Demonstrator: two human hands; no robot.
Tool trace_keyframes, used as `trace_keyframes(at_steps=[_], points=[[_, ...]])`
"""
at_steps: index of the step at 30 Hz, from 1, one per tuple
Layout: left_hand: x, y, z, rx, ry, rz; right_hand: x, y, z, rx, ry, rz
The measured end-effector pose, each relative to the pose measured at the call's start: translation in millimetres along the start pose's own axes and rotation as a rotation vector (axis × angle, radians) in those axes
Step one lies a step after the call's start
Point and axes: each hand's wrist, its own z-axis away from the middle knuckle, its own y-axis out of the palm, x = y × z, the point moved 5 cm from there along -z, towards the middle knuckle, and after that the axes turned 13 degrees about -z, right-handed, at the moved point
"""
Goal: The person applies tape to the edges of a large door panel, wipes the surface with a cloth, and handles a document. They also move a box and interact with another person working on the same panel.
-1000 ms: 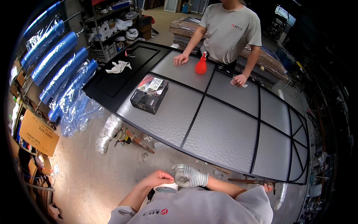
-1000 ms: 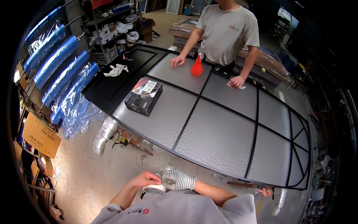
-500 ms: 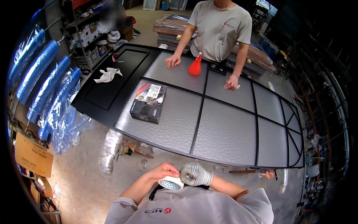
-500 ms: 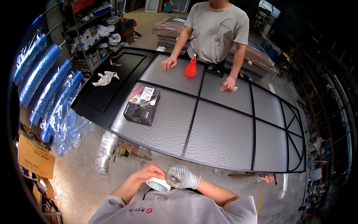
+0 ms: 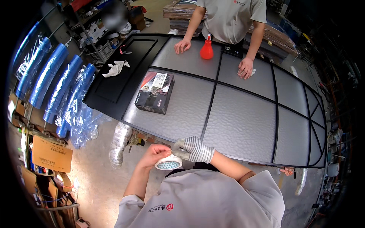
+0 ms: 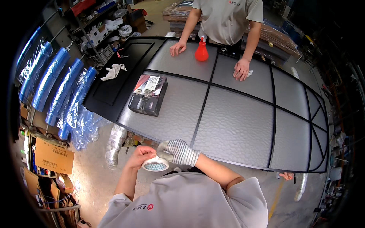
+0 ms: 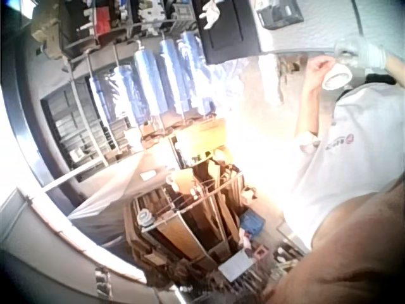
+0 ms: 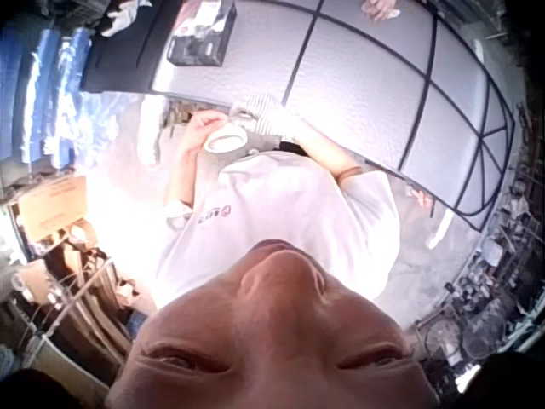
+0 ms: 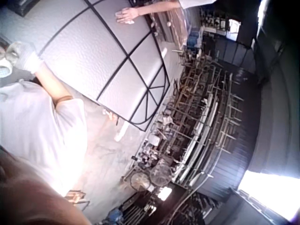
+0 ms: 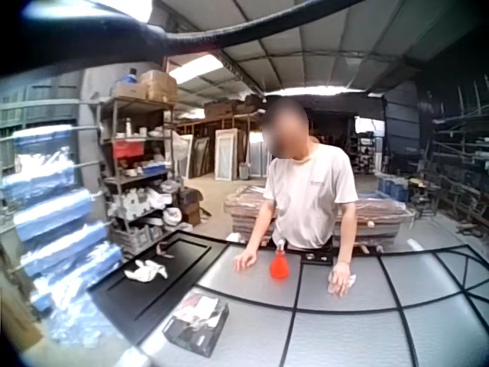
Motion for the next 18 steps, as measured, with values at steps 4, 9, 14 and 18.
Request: trace_keyframes(at_steps=[4,9,14,18], points=[[-11.0,10.9,-15.7,-0.025,-0.084,-0.017,2.0,-24.8,5.3,-0.023,-0.059,0.131],[1.2,-3.1,-40.7,-0.132,-0.224,0.006,17.7,-109.6,50.8,-0.490,-0.019,-0.243],[-8.1,13.6,-70.1,-0.500,0.175,-0.991,-36.8,-162.5,124.4,-0.838,0.099,-0.521],[-23.4,53.9,-114.3,-0.445,0.117,-1.397,-56.3,-166.2,159.9,-0.913,0.012,-0.554]])
